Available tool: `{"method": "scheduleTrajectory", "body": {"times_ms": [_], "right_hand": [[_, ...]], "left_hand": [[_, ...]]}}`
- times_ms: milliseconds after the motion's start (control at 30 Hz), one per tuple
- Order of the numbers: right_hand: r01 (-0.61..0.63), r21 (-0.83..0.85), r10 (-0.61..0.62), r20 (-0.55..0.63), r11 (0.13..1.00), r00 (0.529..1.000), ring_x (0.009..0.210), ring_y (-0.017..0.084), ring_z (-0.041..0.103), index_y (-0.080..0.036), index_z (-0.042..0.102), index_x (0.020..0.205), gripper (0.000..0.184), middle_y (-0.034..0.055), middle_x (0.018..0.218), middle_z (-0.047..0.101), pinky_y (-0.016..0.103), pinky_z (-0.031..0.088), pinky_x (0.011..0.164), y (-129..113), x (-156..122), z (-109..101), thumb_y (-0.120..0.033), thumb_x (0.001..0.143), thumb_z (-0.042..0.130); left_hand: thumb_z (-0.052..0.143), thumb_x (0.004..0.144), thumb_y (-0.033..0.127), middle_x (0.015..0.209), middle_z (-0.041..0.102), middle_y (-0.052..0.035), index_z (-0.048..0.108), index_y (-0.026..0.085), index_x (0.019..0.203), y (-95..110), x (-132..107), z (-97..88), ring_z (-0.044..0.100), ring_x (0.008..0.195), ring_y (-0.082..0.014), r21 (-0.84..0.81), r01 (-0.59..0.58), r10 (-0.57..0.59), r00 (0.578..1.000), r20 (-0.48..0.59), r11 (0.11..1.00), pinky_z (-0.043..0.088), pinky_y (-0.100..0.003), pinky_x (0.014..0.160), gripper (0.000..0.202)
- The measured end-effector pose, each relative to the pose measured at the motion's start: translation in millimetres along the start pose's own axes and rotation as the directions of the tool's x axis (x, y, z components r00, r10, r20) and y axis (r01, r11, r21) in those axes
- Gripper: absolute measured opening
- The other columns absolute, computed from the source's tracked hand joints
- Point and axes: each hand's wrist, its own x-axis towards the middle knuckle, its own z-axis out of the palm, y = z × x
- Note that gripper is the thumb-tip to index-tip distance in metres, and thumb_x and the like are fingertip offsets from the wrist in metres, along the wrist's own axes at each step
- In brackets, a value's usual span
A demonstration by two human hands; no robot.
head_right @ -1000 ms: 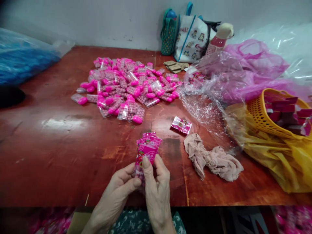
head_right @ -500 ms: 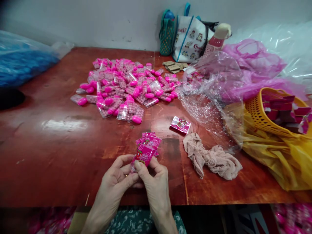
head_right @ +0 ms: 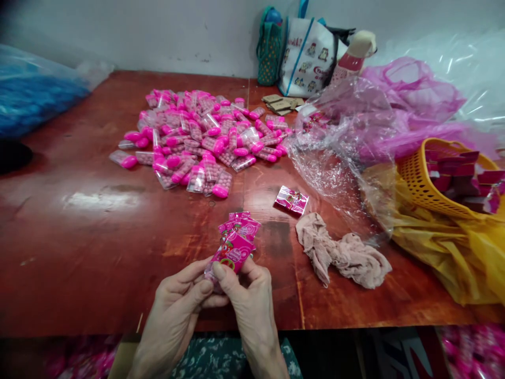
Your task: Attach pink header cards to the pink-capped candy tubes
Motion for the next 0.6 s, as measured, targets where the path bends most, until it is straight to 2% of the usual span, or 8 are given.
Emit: {"method": "scheduleTrajectory", "body": {"times_ms": [233, 467, 600], "right_hand": [[-0.024, 0.011, 0.024, 0.009, 1.000, 1.000, 0.065, 0.011, 0.061, -0.014, 0.069, 0.079, 0.017, 0.0010, 0.068, 0.068, 0.019, 0.050, 0.062, 4.1, 0.6, 2.3, -0.031, 0.072, 0.069], [0.022, -0.076, -0.021, 0.006, 0.997, 1.000, 0.060, 0.010, 0.055, -0.014, 0.066, 0.075, 0.019, -0.0015, 0.064, 0.061, 0.018, 0.047, 0.057, 8.1, -0.2, 10.2, -0.032, 0.072, 0.069], [0.053, -0.136, -0.053, 0.006, 0.989, 0.999, 0.054, 0.008, 0.048, -0.013, 0.064, 0.073, 0.020, -0.0028, 0.060, 0.054, 0.018, 0.043, 0.050, 8.4, -5.1, 14.6, -0.034, 0.072, 0.067]], "left_hand": [[0.068, 0.070, 0.017, 0.078, 0.070, -0.0052, 0.070, 0.016, 0.090, -2.4, 0.9, 0.9, 0.065, 0.065, -0.0161, 0.018, -0.006, 0.007, 0.998, -0.060, 1.000, 0.057, -0.026, 0.057, 0.021], [0.076, 0.059, 0.019, 0.061, 0.067, -0.0029, 0.071, 0.014, 0.074, -4.3, 0.9, 0.1, 0.062, 0.050, -0.0149, -0.064, -0.027, 0.015, 0.982, -0.190, 0.998, 0.054, -0.022, 0.044, 0.016], [0.077, 0.058, 0.020, 0.058, 0.066, -0.0021, 0.071, 0.014, 0.070, -3.1, -0.8, -2.5, 0.059, 0.046, -0.0116, -0.100, -0.017, -0.003, 0.982, -0.190, 0.995, 0.050, -0.018, 0.042, 0.015]]}}
